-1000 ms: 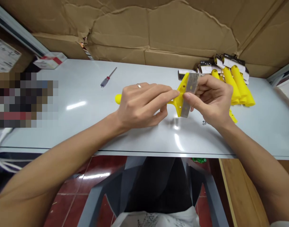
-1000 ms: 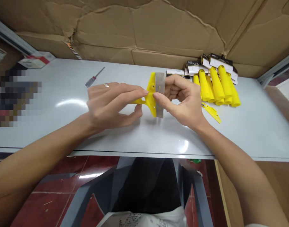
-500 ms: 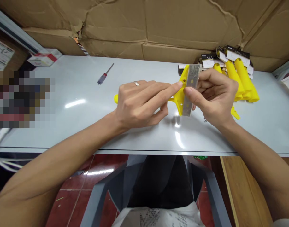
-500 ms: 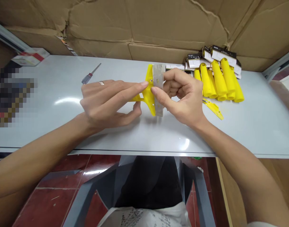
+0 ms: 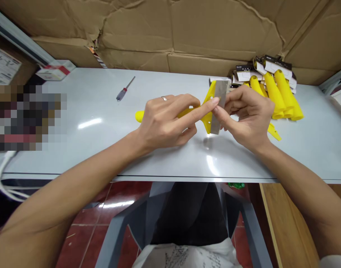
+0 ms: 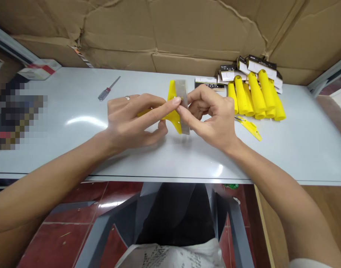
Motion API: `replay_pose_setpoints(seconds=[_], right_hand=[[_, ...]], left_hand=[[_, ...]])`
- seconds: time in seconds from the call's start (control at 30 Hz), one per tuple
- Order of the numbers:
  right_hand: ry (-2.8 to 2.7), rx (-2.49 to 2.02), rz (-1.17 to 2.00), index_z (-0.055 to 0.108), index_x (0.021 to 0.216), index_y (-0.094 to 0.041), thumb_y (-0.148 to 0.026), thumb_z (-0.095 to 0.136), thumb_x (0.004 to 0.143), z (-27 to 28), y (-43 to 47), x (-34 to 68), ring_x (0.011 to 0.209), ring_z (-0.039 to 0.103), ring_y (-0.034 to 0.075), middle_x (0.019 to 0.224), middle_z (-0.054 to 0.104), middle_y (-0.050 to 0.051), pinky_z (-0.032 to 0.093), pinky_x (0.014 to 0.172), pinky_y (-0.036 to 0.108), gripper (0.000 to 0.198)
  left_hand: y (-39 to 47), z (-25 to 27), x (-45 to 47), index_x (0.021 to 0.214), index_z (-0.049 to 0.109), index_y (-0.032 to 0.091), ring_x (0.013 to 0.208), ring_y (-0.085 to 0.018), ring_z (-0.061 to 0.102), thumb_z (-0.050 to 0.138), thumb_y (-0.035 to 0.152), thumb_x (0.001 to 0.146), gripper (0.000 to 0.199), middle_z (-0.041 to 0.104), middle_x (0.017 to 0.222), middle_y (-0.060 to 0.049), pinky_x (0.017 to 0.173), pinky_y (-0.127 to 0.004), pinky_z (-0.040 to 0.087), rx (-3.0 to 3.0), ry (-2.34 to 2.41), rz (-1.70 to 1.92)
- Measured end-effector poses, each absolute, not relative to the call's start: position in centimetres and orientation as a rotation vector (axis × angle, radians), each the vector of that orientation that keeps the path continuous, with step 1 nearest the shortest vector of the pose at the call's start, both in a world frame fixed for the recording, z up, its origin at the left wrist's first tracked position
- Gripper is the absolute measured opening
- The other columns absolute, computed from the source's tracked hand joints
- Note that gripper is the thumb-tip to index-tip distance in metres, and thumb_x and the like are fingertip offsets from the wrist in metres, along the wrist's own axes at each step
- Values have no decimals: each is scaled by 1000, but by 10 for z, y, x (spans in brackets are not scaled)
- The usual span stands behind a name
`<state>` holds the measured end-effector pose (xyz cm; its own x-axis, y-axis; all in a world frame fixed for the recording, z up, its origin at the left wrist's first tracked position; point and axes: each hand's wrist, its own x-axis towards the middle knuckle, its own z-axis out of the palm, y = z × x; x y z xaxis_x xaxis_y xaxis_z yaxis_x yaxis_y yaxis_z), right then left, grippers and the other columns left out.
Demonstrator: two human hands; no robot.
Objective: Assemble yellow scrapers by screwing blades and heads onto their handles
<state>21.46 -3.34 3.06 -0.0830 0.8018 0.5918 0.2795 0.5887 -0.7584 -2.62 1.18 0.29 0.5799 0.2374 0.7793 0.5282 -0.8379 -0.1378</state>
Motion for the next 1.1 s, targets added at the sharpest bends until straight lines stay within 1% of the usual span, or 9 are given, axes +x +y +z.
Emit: replay_pose_setpoints(seconds=[0.17,0.33,0.47,0.57,0.67,0.77,0.9,1.0,1.1], right_hand=[[-1637,-893,626,68,90,-27,-71,92,86,31,-30,214,53,60,13,66,68,-4,53,52,33,50],[-1631,-875,690,69,96,-28,-77,88,88,31,-28,216,55,62,14,72,69,-2,54,52,34,53],[-1678,-859,791,69,104,-29,-73,96,80,33,-28,218,61,67,15,81,75,-1,58,55,33,57],[-1677,-879,850,67,109,-30,-68,101,76,34,-30,218,61,69,16,78,76,-3,59,54,33,61],[-1659,-876,898,65,107,-30,-67,99,80,35,-31,217,55,67,16,72,74,-5,58,51,32,58],[-1652,-852,932,64,107,-30,-67,98,82,36,-31,217,51,66,15,68,72,-6,56,48,31,56],[-1648,-879,911,65,106,-30,-66,98,82,34,-31,217,50,66,16,66,71,-6,54,46,31,54],[-1631,-872,778,71,107,-30,-64,93,90,33,-34,215,52,68,17,69,74,-4,59,51,35,43],[-1523,-861,599,76,107,-31,-56,87,99,37,-38,214,61,72,18,77,78,0,64,59,38,28]], left_hand=[[12,4,-28,168,56,43,75,-17,70,57,22,94,77,79,109,-3,66,-32,55,-2429,-574,-1202],[13,3,-28,165,59,43,81,-18,73,59,23,95,73,79,107,-3,70,-33,58,-2438,-701,-1118],[11,8,-26,160,60,38,78,-15,74,59,19,95,68,80,100,0,61,-30,52,-2256,-597,-1222],[10,11,-27,160,60,41,84,-16,77,60,18,97,67,82,106,1,67,-30,57,-2297,-584,-1273],[11,9,-28,157,65,44,90,-19,79,60,24,101,60,82,110,-1,72,-35,63,-2361,-662,-1271],[12,7,-27,152,71,44,90,-22,79,58,32,104,51,80,106,-4,68,-37,63,-2375,-772,-1226],[11,8,-25,151,73,42,89,-23,79,58,36,105,49,79,103,-5,66,-36,63,-2369,-823,-1162],[10,10,-26,153,69,43,87,-21,78,60,31,103,52,80,106,-3,65,-34,60,-2278,-770,-1168],[12,9,-31,156,65,41,89,-19,77,63,28,101,57,81,112,-2,69,-33,60,-2270,-804,-1157]])
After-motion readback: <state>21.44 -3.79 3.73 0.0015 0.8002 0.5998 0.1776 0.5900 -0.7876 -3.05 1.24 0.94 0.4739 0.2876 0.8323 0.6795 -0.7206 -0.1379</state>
